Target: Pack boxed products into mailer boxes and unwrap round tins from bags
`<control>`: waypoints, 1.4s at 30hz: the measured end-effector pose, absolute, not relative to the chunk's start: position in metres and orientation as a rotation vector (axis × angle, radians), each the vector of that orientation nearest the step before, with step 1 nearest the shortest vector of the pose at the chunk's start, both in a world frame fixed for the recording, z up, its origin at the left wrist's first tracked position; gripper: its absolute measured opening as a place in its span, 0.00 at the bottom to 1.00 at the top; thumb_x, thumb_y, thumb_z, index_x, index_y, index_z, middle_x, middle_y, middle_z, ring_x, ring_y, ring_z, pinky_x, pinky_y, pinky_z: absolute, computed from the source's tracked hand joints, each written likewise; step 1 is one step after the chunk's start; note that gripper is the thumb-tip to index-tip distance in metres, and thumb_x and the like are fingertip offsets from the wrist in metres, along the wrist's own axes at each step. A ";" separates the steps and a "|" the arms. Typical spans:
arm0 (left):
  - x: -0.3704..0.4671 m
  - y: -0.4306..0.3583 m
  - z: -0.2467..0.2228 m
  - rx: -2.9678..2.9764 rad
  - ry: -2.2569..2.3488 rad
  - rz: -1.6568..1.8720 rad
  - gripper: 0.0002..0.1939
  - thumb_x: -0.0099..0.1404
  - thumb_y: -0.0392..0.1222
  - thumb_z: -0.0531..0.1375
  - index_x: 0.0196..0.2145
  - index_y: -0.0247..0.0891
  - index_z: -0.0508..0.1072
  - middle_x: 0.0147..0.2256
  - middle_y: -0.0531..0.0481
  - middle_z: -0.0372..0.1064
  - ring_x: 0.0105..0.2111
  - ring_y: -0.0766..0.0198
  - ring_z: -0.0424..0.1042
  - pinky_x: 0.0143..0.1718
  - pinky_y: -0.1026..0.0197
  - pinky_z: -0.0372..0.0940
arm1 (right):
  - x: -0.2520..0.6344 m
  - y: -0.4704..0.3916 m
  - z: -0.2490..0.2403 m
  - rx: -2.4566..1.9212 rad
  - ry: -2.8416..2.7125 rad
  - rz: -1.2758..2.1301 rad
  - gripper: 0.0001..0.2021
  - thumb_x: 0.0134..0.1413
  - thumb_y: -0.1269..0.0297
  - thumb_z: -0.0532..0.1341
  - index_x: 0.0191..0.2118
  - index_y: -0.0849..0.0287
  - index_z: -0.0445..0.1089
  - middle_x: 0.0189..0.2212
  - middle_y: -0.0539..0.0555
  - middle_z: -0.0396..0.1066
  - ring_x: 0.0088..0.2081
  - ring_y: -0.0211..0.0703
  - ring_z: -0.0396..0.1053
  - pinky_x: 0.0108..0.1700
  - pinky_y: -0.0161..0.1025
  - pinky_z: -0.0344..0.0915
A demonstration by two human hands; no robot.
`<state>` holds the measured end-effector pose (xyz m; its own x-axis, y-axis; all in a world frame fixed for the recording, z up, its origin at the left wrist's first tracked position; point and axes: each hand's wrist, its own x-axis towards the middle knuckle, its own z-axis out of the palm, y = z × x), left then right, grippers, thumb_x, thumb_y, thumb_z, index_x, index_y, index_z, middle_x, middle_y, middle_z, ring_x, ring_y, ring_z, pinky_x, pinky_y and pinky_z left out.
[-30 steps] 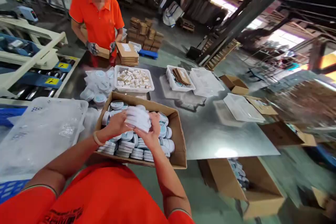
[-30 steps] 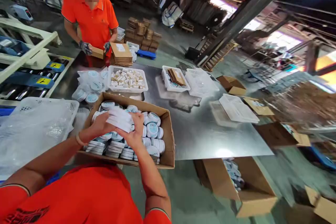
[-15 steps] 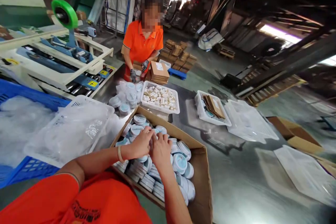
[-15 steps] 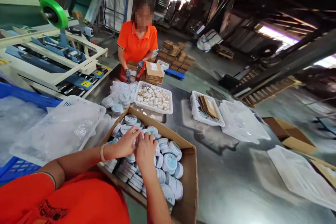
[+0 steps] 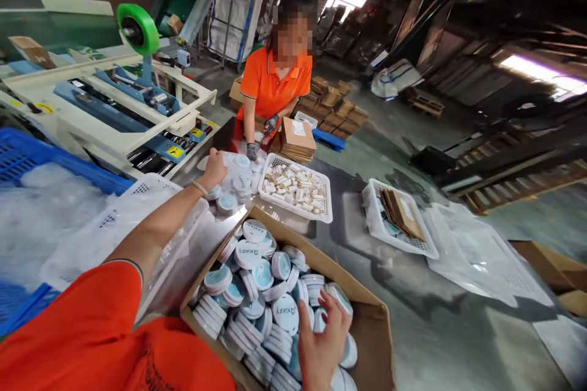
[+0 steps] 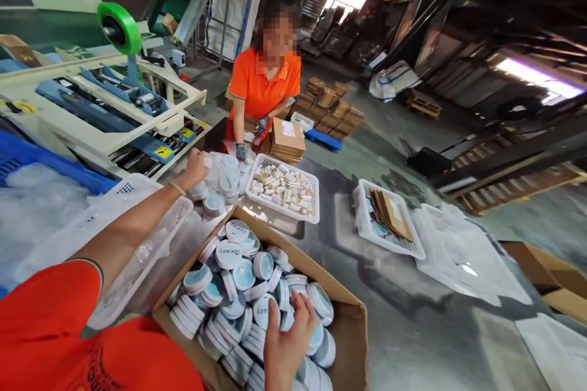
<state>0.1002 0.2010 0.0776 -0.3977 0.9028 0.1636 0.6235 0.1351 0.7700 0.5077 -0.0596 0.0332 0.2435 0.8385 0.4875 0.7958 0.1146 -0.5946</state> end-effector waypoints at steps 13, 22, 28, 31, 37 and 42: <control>0.070 0.146 0.038 1.655 1.927 0.781 0.15 0.63 0.29 0.68 0.47 0.36 0.84 0.51 0.44 0.82 0.50 0.58 0.77 0.57 0.61 0.70 | 0.516 -0.068 0.027 -1.732 -1.569 0.217 0.35 0.60 0.28 0.67 0.54 0.58 0.75 0.53 0.64 0.71 0.46 0.58 0.74 0.50 0.56 0.73; -0.047 0.053 0.049 1.364 2.343 0.518 0.09 0.65 0.33 0.67 0.28 0.31 0.73 0.26 0.50 0.71 0.38 0.62 0.69 0.45 0.63 0.62 | 0.494 -0.060 0.028 -1.586 -1.721 0.394 0.30 0.63 0.33 0.66 0.53 0.56 0.76 0.54 0.65 0.72 0.50 0.62 0.74 0.54 0.60 0.72; -0.048 0.054 0.050 1.405 2.340 0.601 0.08 0.62 0.39 0.69 0.40 0.35 0.79 0.41 0.43 0.81 0.47 0.51 0.76 0.51 0.58 0.65 | 0.480 -0.062 0.035 -1.455 -1.822 0.609 0.21 0.66 0.43 0.67 0.50 0.55 0.78 0.47 0.61 0.78 0.44 0.56 0.78 0.46 0.51 0.74; -0.038 0.052 0.042 1.303 2.356 0.580 0.19 0.51 0.34 0.75 0.41 0.35 0.78 0.44 0.36 0.81 0.56 0.39 0.76 0.60 0.49 0.65 | 0.470 -0.064 0.036 -1.371 -1.894 0.631 0.17 0.67 0.47 0.67 0.50 0.54 0.78 0.47 0.60 0.79 0.43 0.54 0.79 0.46 0.49 0.75; -0.037 0.048 0.058 1.193 2.336 0.918 0.04 0.64 0.37 0.63 0.35 0.34 0.78 0.39 0.34 0.81 0.53 0.40 0.78 0.55 0.46 0.69 | 0.471 -0.074 0.025 -1.338 -1.875 0.623 0.14 0.68 0.48 0.67 0.46 0.53 0.80 0.44 0.59 0.81 0.46 0.54 0.79 0.50 0.50 0.76; -0.006 0.035 0.098 1.159 1.897 1.309 0.15 0.60 0.46 0.71 0.41 0.34 0.79 0.33 0.47 0.79 0.35 0.56 0.78 0.41 0.55 0.73 | 0.457 -0.075 0.018 -1.414 -1.626 0.942 0.20 0.59 0.43 0.71 0.46 0.53 0.79 0.38 0.57 0.82 0.43 0.56 0.80 0.48 0.51 0.76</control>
